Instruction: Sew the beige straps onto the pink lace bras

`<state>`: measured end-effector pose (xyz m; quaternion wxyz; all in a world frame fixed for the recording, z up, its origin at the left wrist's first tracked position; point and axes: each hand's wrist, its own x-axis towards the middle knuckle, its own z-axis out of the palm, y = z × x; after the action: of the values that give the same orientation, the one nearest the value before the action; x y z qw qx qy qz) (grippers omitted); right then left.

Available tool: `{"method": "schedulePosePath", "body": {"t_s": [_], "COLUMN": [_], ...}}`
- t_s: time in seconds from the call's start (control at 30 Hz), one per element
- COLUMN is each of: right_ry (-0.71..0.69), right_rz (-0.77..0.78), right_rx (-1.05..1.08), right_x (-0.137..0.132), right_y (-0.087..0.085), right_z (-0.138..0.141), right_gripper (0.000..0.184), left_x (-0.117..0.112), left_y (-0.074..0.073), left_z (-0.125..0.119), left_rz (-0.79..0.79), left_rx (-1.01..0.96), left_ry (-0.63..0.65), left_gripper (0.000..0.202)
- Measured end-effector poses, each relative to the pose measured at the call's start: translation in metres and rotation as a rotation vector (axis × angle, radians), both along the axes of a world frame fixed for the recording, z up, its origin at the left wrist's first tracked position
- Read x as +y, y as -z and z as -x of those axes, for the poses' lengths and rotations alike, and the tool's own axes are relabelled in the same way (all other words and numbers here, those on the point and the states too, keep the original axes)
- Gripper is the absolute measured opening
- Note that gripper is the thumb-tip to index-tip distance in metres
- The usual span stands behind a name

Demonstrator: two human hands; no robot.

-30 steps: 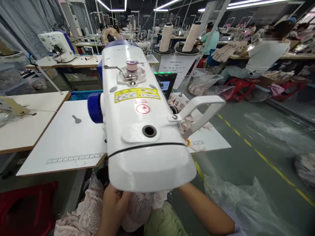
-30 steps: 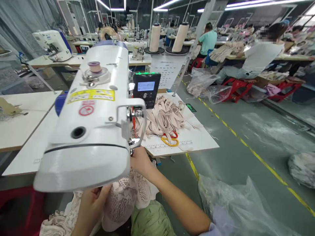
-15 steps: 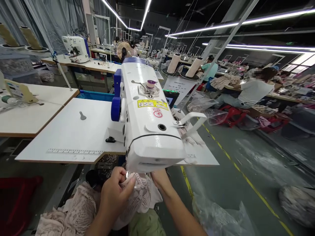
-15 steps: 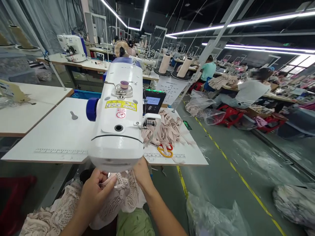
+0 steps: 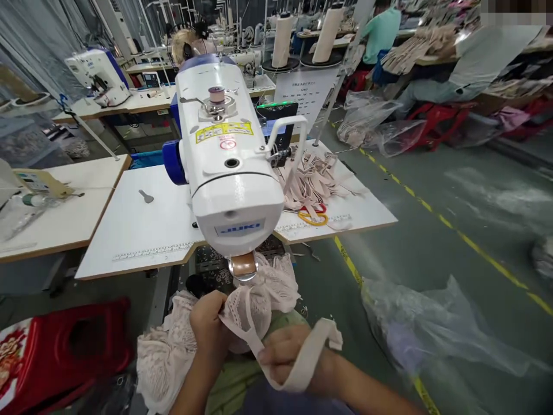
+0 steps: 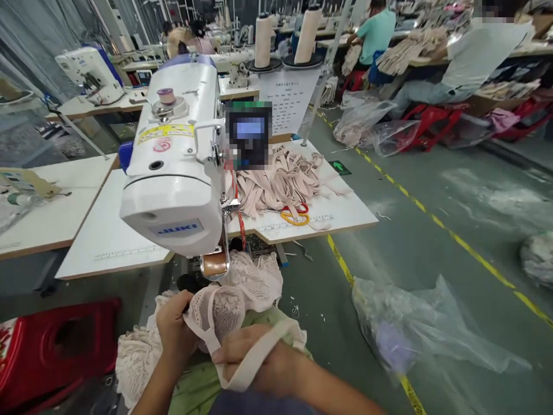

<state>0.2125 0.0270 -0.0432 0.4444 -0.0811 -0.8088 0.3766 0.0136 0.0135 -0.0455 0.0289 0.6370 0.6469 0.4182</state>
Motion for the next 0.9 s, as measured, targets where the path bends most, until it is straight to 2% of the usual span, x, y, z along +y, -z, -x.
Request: {"method": "schedulePosePath", "body": {"t_s": [0.1,0.2,0.27,0.33,0.4,0.47,0.5,0.57,0.63,0.7,0.8,0.9], "right_ry": [-0.016,0.042,0.097,0.212,0.331,0.406,0.46,0.674,0.834,0.946,1.06,1.127], "right_rz": [-0.089,-0.217,-0.117,0.179,0.614,0.987,1.109,1.261,1.261,1.227,1.171,1.099], "right_rx": [0.077,0.077,0.036,0.016,0.064,0.204,0.307,0.534,0.62,0.665,0.713,0.718], "right_x": [0.002,0.0,0.004,0.015,0.037,0.065,0.079,0.104,0.122,0.132,0.14,0.15], "right_y": [-0.002,-0.007,-0.016,-0.027,-0.031,-0.022,-0.012,0.017,0.046,0.068,0.077,0.069], "right_z": [0.0,-0.009,-0.018,-0.029,-0.04,-0.052,-0.059,-0.079,-0.103,-0.128,-0.159,-0.174], "right_gripper": [0.042,0.035,0.026,0.017,0.011,0.016,0.022,0.033,0.034,0.034,0.034,0.035], "left_x": [-0.004,-0.005,-0.006,-0.009,-0.016,-0.026,-0.031,-0.04,-0.047,-0.051,-0.049,-0.036], "left_y": [-0.003,-0.003,0.0,0.006,0.015,0.025,0.031,0.044,0.056,0.066,0.074,0.08], "left_z": [0.002,-0.001,-0.014,-0.037,-0.064,-0.082,-0.085,-0.078,-0.056,-0.027,0.012,0.032], "left_rz": [0.048,0.145,0.269,0.434,0.597,0.727,0.776,0.842,0.869,0.893,0.89,0.813], "left_rx": [-0.071,-0.167,-0.24,-0.306,-0.36,-0.41,-0.431,-0.458,-0.458,-0.444,-0.427,-0.416], "left_ry": [-0.005,-0.002,0.065,0.225,0.437,0.606,0.658,0.683,0.63,0.571,0.451,0.264], "left_gripper": [0.026,0.023,0.019,0.017,0.022,0.032,0.037,0.042,0.041,0.036,0.032,0.032]}}
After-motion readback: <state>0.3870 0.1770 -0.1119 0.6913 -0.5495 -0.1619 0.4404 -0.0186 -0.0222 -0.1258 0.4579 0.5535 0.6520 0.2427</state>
